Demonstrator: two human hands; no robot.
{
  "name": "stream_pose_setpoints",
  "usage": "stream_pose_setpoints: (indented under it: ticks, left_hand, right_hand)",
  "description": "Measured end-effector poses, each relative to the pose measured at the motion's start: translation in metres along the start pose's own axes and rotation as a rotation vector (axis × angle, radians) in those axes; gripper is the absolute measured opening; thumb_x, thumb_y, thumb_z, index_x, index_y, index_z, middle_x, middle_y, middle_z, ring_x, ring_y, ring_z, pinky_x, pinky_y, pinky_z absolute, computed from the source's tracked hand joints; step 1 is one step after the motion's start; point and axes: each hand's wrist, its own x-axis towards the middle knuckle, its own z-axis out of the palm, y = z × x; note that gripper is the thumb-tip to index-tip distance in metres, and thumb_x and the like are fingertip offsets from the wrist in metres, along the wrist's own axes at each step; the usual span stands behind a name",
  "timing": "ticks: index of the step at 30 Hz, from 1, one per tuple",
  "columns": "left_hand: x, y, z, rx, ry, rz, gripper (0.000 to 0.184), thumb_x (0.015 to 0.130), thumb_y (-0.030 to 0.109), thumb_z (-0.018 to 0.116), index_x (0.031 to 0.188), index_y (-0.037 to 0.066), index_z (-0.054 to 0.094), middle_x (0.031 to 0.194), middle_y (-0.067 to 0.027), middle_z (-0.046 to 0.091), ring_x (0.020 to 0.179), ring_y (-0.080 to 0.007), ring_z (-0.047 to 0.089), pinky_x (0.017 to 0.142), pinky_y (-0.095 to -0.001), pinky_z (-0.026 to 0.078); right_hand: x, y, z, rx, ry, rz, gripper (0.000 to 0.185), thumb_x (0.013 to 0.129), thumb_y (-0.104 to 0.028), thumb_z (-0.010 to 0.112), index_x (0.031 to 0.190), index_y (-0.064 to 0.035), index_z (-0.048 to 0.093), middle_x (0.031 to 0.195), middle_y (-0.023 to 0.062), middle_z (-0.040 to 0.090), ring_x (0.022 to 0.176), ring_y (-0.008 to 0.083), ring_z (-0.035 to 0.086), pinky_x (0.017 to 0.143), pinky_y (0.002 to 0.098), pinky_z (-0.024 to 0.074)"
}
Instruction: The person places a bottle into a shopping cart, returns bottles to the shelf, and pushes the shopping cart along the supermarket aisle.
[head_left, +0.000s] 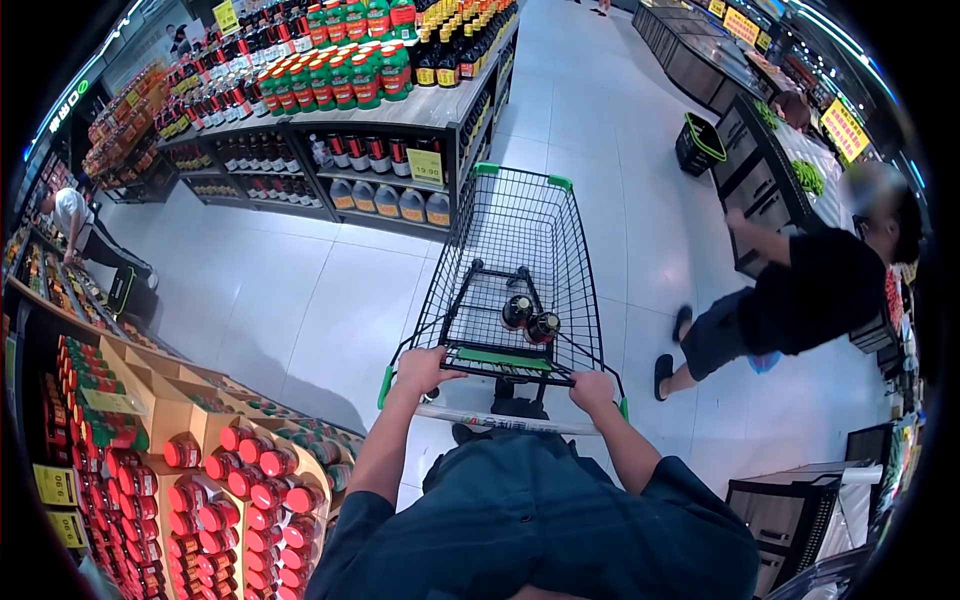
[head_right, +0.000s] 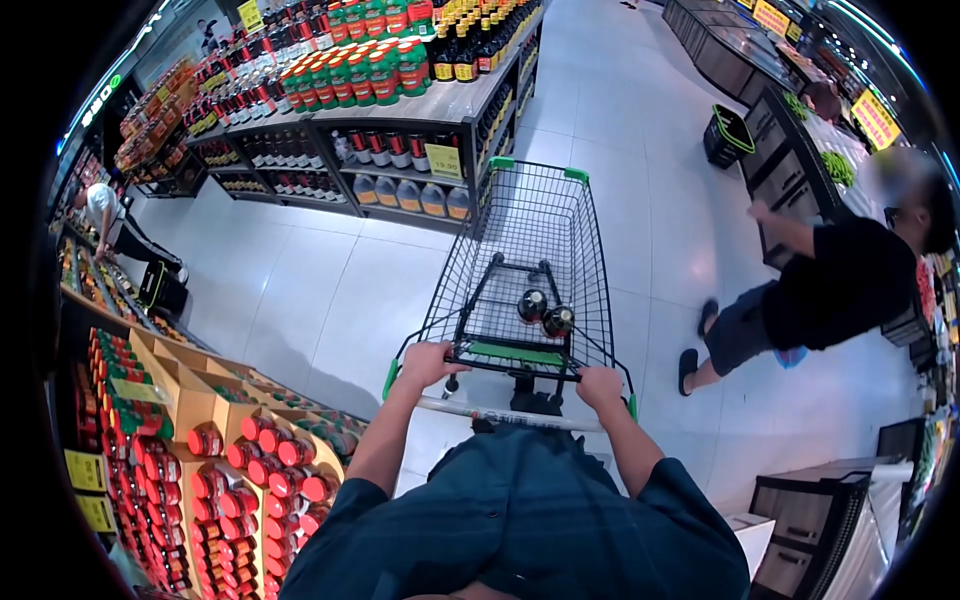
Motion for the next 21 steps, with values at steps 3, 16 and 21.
stream_pose_setpoints:
  ticks: [3, 16, 21]
  left_hand:
    - [0.015, 0.003, -0.001, 0.006, 0.01, 0.007, 0.065, 0.068, 0.075, 0.074, 0.087, 0.013, 0.071, 0.078, -0.0085, 0.072, 0.076, -0.0302, 0.07, 0.07, -0.0419, 0.054]
    - [0.071, 0.004, -0.004, 0.117, 0.07, 0.125, 0.066, 0.072, 0.077, 0.067, 0.075, 0.012, 0.069, 0.071, -0.0078, 0.069, 0.071, -0.0287, 0.069, 0.062, -0.0429, 0.052]
    - [0.099, 0.011, -0.012, 0.169, -0.005, 0.134, 0.061, 0.075, 0.074, 0.067, 0.077, 0.014, 0.076, 0.076, -0.0065, 0.071, 0.074, -0.0259, 0.069, 0.063, -0.0412, 0.052]
  right_hand:
    - [0.013, 0.003, -0.009, -0.039, -0.095, 0.033, 0.018, 0.08, -0.019, 0.06, 0.088, -0.0178, 0.076, 0.078, 0.0103, 0.072, 0.076, 0.0324, 0.069, 0.066, 0.0476, 0.0536]
    - [0.059, 0.023, -0.003, 0.026, -0.071, 0.08, 0.013, 0.076, -0.02, 0.062, 0.082, -0.0174, 0.073, 0.074, 0.0106, 0.07, 0.075, 0.0348, 0.069, 0.064, 0.0506, 0.0532]
    - [0.074, 0.029, -0.016, 0.045, -0.146, 0.132, 0.015, 0.076, -0.02, 0.061, 0.084, -0.0165, 0.073, 0.075, 0.0116, 0.07, 0.076, 0.0343, 0.069, 0.065, 0.0512, 0.0536]
